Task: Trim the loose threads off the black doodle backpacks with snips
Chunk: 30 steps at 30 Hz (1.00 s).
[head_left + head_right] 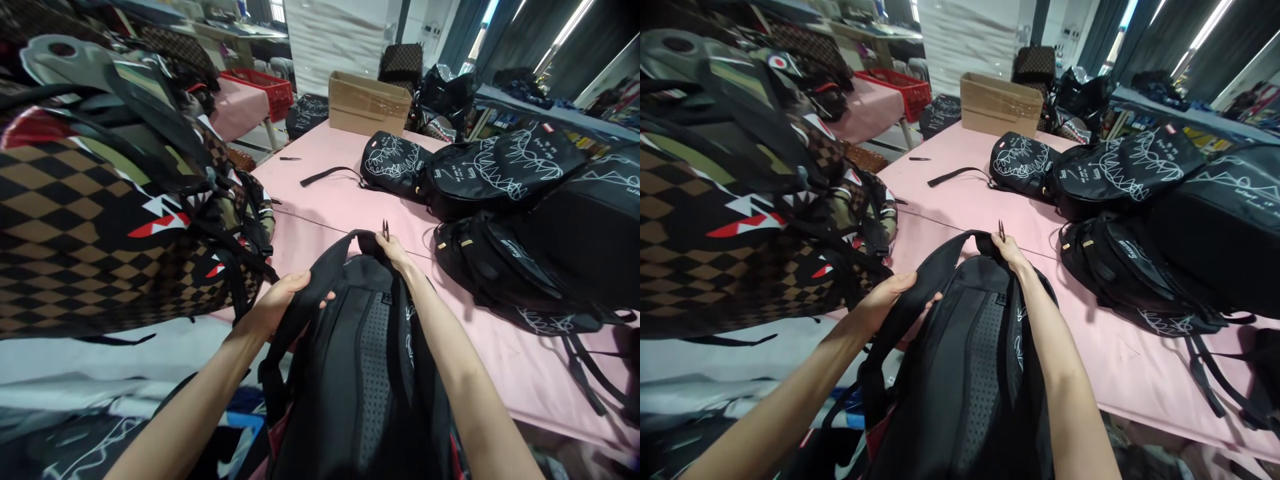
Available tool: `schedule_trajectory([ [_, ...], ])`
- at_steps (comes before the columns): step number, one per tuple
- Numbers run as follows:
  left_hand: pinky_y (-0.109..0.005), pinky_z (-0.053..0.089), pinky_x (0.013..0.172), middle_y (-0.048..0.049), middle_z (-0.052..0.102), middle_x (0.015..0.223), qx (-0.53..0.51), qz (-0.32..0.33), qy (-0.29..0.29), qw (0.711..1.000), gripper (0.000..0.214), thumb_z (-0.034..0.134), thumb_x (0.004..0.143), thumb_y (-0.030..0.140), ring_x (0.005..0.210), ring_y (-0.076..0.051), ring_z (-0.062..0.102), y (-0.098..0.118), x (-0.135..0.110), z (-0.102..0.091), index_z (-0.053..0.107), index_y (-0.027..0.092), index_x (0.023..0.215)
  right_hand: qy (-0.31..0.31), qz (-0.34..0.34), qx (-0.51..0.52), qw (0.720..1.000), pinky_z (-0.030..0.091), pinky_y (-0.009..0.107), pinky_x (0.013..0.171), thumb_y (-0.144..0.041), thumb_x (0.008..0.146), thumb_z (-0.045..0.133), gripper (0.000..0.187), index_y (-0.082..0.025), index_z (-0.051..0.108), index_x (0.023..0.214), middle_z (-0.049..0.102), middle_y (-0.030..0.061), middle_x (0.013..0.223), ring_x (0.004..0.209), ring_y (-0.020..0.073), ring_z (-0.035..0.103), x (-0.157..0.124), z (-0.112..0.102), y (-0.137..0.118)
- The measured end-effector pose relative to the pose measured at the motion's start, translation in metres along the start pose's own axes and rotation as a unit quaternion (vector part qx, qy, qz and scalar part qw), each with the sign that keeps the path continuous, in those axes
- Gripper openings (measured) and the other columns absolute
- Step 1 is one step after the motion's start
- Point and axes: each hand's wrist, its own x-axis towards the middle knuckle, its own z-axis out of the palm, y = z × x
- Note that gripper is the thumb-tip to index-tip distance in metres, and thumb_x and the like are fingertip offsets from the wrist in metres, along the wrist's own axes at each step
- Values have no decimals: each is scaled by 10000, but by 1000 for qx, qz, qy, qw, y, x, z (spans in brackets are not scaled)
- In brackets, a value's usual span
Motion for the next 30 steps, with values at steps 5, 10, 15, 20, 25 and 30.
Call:
schedule_trajectory([
  [5,-195,352,260,-22,553,497,-39,-60,-18,997,313,499,829,427,318,-117,464,-1,-6,-4,570,133,751,-22,0,-35,999,420,268,665,-528,677,628,392,-139,598,643,549,-25,574,626,138,521,4,0,4],
  [10,-174,291,227,12,469,420,-81,-63,-26,994,315,410,877,407,259,-100,390,-1,-13,-5,562,153,769,35,-96,-70,992,398,294,866,-401,752,599,246,-191,670,858,643,27,919,940,181,543,-35,14,-22],
  [15,-170,358,271,10,471,460,-135,-30,-32,990,242,428,885,306,315,-95,431,-2,-16,4,586,123,870,74,-105,-22,991,461,305,741,-384,777,578,239,-226,682,923,649,26,928,742,166,575,-108,54,-49],
  [20,-191,411,327,-24,545,570,-136,-32,-78,987,219,465,875,285,403,-113,496,-6,-16,-2,594,131,962,101,-103,22,989,446,288,736,-353,671,691,223,-198,695,831,651,34,914,827,187,579,-137,82,-58],
  [25,-218,453,394,-42,575,632,-145,-41,-102,983,222,509,854,278,471,-126,523,-10,-21,-3,600,142,1004,129,-121,-4,984,422,263,685,-348,704,657,160,-189,636,703,605,11,769,736,160,550,-145,86,-66],
  [30,-222,462,408,-58,598,720,-152,-52,-121,980,226,521,845,294,487,-122,531,-10,-32,5,591,153,1007,98,-128,-3,987,374,238,595,-357,739,615,192,-193,557,657,495,-23,662,608,118,461,-162,81,-74],
])
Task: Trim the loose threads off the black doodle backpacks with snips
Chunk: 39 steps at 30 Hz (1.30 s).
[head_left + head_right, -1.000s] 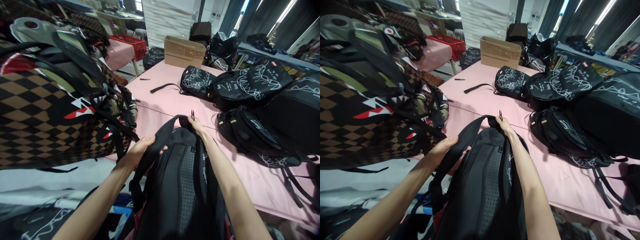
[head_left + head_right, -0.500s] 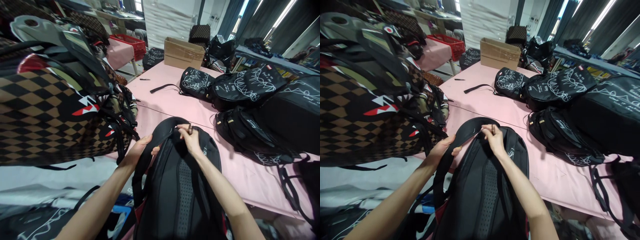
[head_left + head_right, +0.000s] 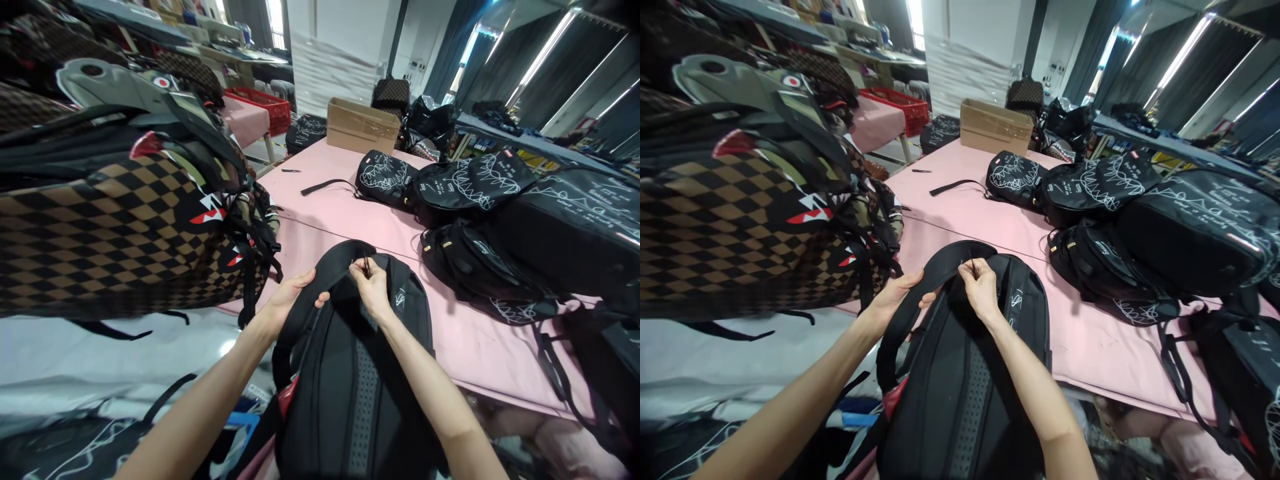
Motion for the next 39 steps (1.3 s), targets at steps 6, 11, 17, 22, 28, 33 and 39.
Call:
schedule_trajectory([
  [6,-242,479,406,-25,535,607,-15,-51,-22,998,227,506,846,341,475,-140,540,-2,-11,3,581,141,924,-251,92,79,960,252,239,427,-541,746,548,410,-179,561,553,552,16,636,430,76,307,-32,-31,-23],
  [11,-272,510,448,-62,586,616,-39,-74,-12,996,337,386,904,361,489,-156,577,-1,-15,12,600,101,924,-45,69,3,997,420,252,635,-358,666,663,184,-174,643,665,614,12,677,642,139,532,-32,-29,-24],
  [17,-329,554,589,-130,678,699,-72,-73,55,993,402,370,919,341,612,-212,660,-6,-14,48,608,33,1019,-76,137,14,988,380,255,562,-426,702,629,272,-162,614,641,549,-6,580,548,126,474,-74,2,-17],
  [22,-321,558,635,-145,695,782,-104,-60,60,991,411,353,928,316,655,-207,671,-16,-17,67,588,17,1085,-80,191,62,976,271,219,468,-350,599,711,310,-192,446,568,375,-80,502,464,71,315,-128,19,-18],
  [28,-295,546,545,-164,686,758,-49,-73,73,993,434,311,929,317,586,-197,651,-25,-26,77,590,8,1051,-43,209,98,972,296,212,472,-305,566,726,291,-182,463,573,400,-87,502,457,62,336,-151,24,-23],
  [33,-210,495,483,-89,700,773,255,32,31,966,355,552,802,267,533,-142,613,-33,-64,58,573,113,1122,-113,135,-2,984,457,268,711,-296,700,646,136,-180,689,756,668,0,719,705,156,606,-163,-12,-35],
  [39,-331,502,850,-42,691,1056,724,27,-32,688,450,592,707,439,973,-273,632,-24,-102,0,665,233,1100,136,110,-138,975,457,355,863,-401,751,578,291,-141,702,796,711,86,864,897,237,641,-137,-148,2],
])
